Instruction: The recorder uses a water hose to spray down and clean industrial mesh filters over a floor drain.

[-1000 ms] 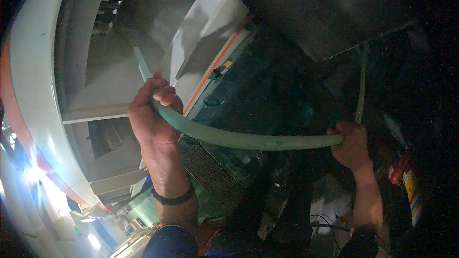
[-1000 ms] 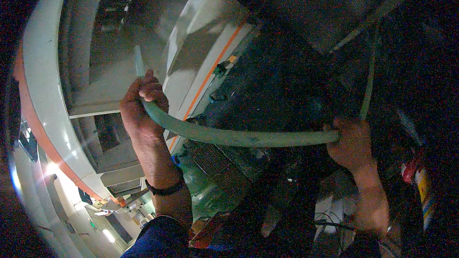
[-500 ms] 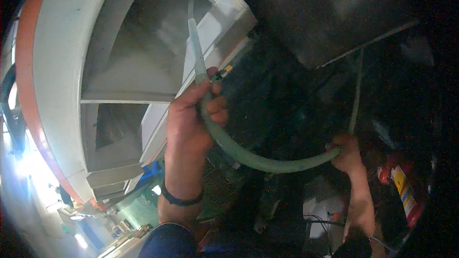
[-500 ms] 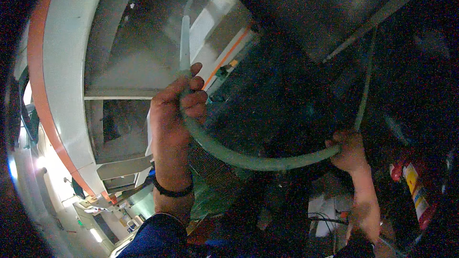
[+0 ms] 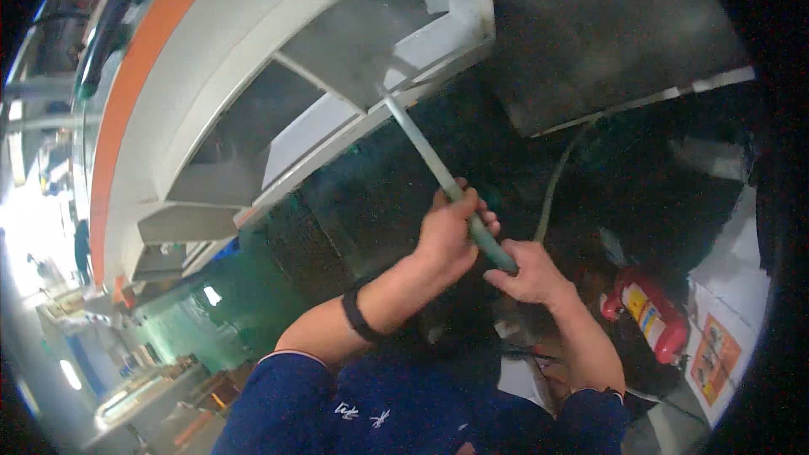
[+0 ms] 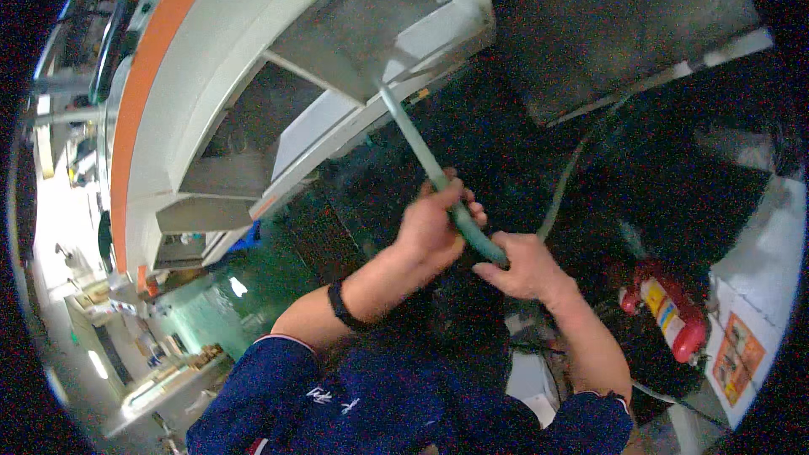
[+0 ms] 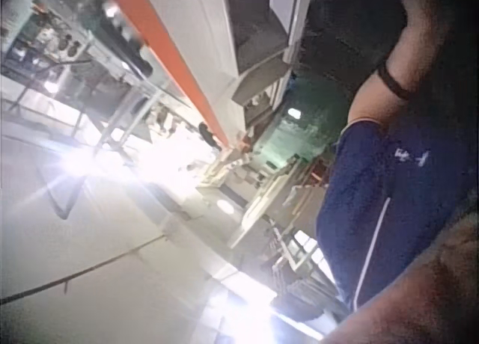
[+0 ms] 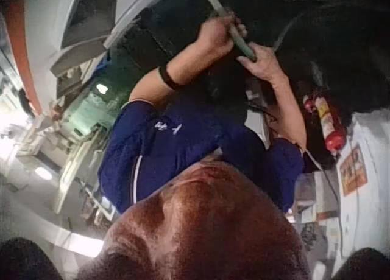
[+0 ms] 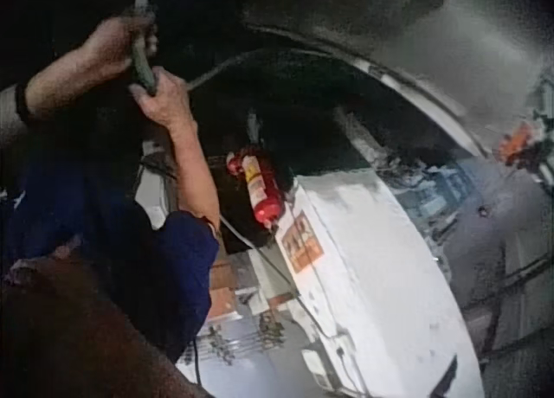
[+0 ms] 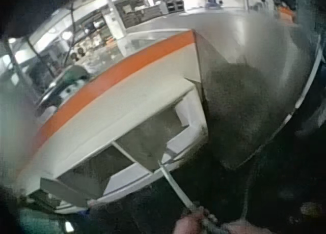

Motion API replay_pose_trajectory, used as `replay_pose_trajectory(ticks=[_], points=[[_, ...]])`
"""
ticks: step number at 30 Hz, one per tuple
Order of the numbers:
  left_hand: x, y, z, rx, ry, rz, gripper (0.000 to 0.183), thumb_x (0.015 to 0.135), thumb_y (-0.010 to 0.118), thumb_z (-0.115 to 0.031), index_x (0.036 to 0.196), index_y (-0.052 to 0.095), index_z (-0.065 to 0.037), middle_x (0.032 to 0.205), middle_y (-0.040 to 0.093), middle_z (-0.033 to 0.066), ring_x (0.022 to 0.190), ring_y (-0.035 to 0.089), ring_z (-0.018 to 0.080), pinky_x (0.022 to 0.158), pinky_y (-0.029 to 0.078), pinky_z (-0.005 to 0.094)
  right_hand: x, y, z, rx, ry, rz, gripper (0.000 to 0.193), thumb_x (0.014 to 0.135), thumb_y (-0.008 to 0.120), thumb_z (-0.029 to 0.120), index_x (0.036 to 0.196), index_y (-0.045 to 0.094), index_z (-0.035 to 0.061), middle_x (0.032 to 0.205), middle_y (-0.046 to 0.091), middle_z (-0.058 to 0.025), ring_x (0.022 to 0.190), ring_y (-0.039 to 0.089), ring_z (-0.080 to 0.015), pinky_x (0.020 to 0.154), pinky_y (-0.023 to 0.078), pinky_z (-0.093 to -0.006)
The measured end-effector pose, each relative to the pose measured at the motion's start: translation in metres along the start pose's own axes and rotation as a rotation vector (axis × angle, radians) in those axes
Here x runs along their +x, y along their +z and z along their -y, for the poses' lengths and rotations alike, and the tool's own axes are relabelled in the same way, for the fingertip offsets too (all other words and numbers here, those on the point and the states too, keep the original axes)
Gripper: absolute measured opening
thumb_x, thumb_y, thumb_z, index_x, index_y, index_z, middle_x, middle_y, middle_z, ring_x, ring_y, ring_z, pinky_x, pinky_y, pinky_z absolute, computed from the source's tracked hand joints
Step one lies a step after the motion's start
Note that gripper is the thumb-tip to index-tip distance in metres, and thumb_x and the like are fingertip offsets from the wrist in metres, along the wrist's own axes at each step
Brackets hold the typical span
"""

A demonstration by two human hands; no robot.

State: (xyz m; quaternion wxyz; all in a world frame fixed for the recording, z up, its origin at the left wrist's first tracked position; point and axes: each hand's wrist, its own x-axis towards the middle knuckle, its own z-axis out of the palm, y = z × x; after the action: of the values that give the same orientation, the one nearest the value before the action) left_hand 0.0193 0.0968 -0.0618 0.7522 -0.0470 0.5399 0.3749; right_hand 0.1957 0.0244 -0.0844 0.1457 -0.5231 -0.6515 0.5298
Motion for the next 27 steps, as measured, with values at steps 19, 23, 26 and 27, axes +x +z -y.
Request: replay_pose_trajectory(ticks=[19,23,26,27], points=[[0.190,-0.281,-0.072,0.390,0.367,-0.276,0.029,0.099,0.054,-0.030,0.100,0.067,-0.004,0.096,0.070,0.0138,0.085,0.069,0.0319,0.078,0.057,0.0466,-0.031,0.035,0.007,-0.174,0.109,0.283,0.034,0.095,0.062,0.035,0.087,0.061,0.0019,0.070,0.062,-0.0241,0.071,0.064,-0.0464,0.060,0.048,-0.0520],[0.190,-0.343,-0.084,1.764,0.419,-0.526,0.032,0.092,0.061,-0.035,0.101,0.073,-0.007,0.099,0.074,0.0125,0.090,0.072,0.0294,0.079,0.058,0.0428,-0.003,0.054,0.026,-0.407,0.209,0.384,0.037,0.096,0.061,0.036,0.093,0.063,-0.0011,0.078,0.065,-0.0272,0.079,0.065,-0.0481,0.068,0.049,-0.0528],[0.176,-0.411,-0.085,1.663,0.230,-0.519,0.032,0.092,0.058,-0.034,0.104,0.073,-0.008,0.101,0.074,0.0136,0.093,0.072,0.0306,0.080,0.058,0.0438,0.028,0.079,0.030,-0.446,0.127,0.275,0.040,0.096,0.060,0.037,0.097,0.063,-0.0030,0.085,0.067,-0.0285,0.084,0.066,-0.0488,0.072,0.049,-0.0521],[0.163,-0.388,-0.080,1.416,0.317,-0.622,0.036,0.091,0.058,-0.036,0.108,0.071,-0.006,0.103,0.074,0.0151,0.097,0.071,0.0325,0.083,0.057,0.0447,0.038,0.081,0.021,-0.414,0.157,0.195,0.042,0.098,0.058,0.037,0.100,0.064,-0.0038,0.085,0.067,-0.0288,0.079,0.064,-0.0493,0.072,0.049,-0.0504]])
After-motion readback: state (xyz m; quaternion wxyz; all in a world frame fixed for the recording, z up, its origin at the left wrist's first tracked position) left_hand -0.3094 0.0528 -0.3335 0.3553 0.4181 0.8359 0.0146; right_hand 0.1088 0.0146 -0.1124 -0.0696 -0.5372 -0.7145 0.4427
